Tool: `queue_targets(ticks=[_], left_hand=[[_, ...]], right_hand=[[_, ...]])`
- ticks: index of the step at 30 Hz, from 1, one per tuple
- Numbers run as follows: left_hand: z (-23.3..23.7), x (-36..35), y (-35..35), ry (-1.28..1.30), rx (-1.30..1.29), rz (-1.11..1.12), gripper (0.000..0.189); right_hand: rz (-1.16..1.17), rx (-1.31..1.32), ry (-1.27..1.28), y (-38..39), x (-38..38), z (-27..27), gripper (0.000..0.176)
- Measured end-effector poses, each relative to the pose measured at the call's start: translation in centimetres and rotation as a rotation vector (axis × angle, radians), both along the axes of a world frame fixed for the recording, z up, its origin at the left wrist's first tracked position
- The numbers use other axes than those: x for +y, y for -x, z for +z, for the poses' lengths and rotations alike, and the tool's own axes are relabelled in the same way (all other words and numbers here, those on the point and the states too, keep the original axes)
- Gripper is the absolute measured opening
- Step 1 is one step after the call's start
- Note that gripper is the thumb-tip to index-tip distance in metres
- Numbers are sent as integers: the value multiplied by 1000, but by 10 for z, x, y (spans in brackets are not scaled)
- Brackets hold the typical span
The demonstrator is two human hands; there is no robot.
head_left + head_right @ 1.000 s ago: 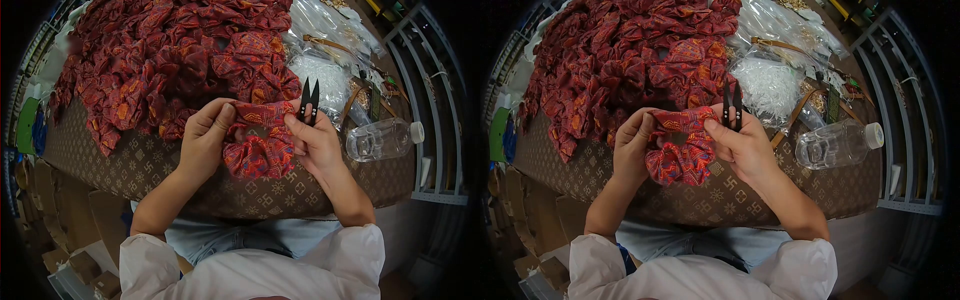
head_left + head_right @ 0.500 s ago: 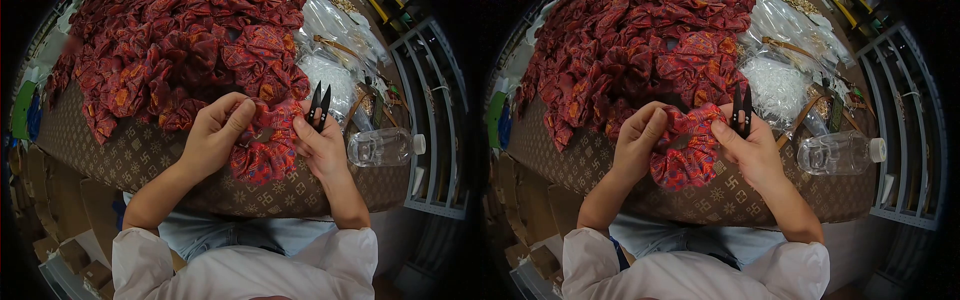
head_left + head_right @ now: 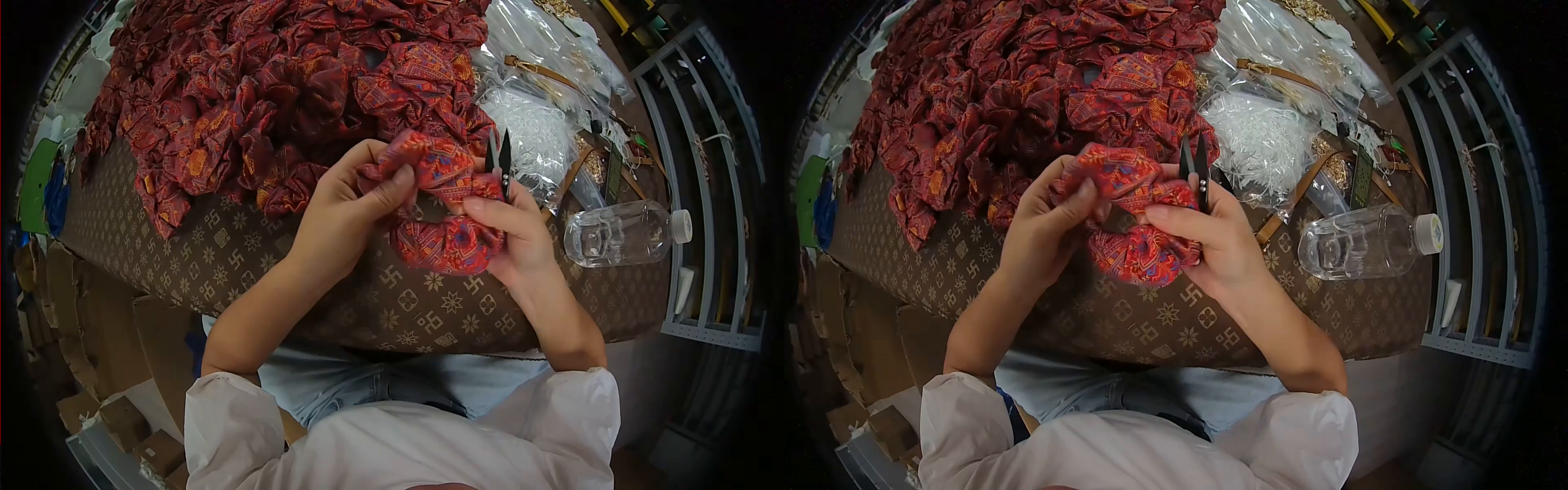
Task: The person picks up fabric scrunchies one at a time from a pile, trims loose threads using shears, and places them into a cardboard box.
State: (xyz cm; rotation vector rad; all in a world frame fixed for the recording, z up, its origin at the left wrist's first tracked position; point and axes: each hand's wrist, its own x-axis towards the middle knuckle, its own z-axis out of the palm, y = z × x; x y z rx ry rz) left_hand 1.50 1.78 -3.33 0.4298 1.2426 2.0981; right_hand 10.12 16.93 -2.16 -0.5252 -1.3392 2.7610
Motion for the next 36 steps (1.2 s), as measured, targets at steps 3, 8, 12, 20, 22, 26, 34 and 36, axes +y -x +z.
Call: queue_targets(ticks=[3, 8, 12, 20, 22, 26, 34, 36], left_hand=[[19, 1, -3, -137, -296, 77, 6], [5, -11, 8, -412, -431, -95, 4], [10, -12, 4, -363, -394, -100, 4], [17, -16, 3, -248, -195, -97, 4], [13, -16, 4, -284, -214, -102, 2], [12, -15, 0, -239, -11, -175, 8], [10, -1, -1, 39, 414, -17, 31], [9, 2, -1, 26, 611, 142, 40]], right_hand=[[-49, 28, 162, 0, 5, 2, 37], [85, 165, 293, 0, 14, -4, 38], [50, 193, 321, -1, 14, -1, 39], [34, 248, 154, -4, 13, 1, 39], [26, 249, 142, -4, 14, 1, 38], [68, 228, -62, -9, 14, 5, 37], [106, 74, -369, -3, 15, 4, 31], [148, 63, -494, -2, 11, 5, 33]])
